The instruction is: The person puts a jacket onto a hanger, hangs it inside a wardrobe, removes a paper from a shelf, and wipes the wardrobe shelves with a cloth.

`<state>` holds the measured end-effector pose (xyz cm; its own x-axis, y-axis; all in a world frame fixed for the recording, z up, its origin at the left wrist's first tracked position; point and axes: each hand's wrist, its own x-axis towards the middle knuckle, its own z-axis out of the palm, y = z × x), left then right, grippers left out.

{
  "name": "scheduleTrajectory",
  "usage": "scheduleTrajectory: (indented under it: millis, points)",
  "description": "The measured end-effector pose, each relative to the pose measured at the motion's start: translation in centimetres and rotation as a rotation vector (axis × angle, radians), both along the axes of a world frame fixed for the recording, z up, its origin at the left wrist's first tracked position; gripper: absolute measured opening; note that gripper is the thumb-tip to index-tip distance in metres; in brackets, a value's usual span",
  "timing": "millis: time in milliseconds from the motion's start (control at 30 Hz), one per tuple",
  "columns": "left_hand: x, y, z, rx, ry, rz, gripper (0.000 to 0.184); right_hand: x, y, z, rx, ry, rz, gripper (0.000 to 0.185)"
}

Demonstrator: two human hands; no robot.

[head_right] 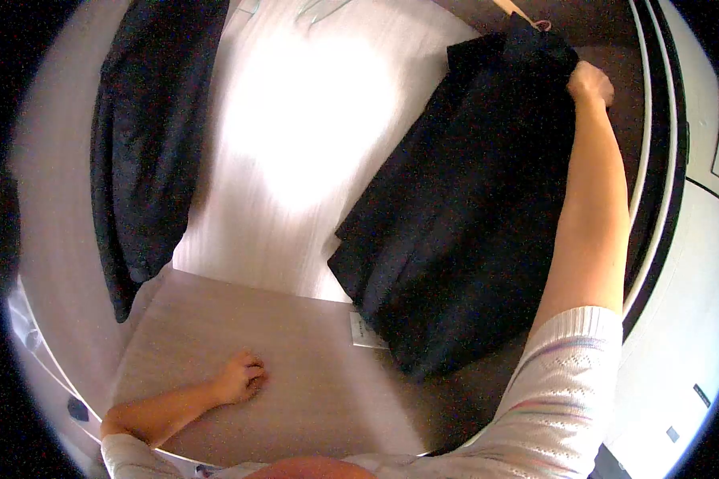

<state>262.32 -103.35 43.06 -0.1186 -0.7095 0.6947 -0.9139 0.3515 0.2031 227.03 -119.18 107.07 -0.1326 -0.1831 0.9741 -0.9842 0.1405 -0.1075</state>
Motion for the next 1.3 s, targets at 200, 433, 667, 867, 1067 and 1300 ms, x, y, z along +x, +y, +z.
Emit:
scheduleTrajectory:
  millis: [200,433,667,867,1067,1300]
  points:
    - [0.2,0.4,-0.3,0.025,0.095,-0.022,0.015,-1.4,-2.4,-0.2,-0.028,-0.018,0.038,0.039]
    - [0.0,1.4,0.6,0.013,0.080,-0.007,0.016,-1.0,-1.2,0.6,0.071,0.072,-0.122,0.030]
    - [1.3,1.5,0.7,0.102,0.200,-0.075,0.022,1.9,-2.8,3.7,0.072,0.146,-0.250,0.032]
    - [0.9,1.5,1.9,0.164,0.221,-0.064,0.023,-0.9,-4.4,3.0,0.195,0.188,-0.402,0.032]
    - [0.6,1.1,2.3,0.178,0.241,-0.053,0.022,-6.0,-9.5,3.0,-0.102,0.167,-0.237,0.038]
    - [-0.7,2.1,3.6,0.141,0.150,-0.022,0.021,4.1,-2.1,-4.8,-0.276,0.442,0.050,0.036]
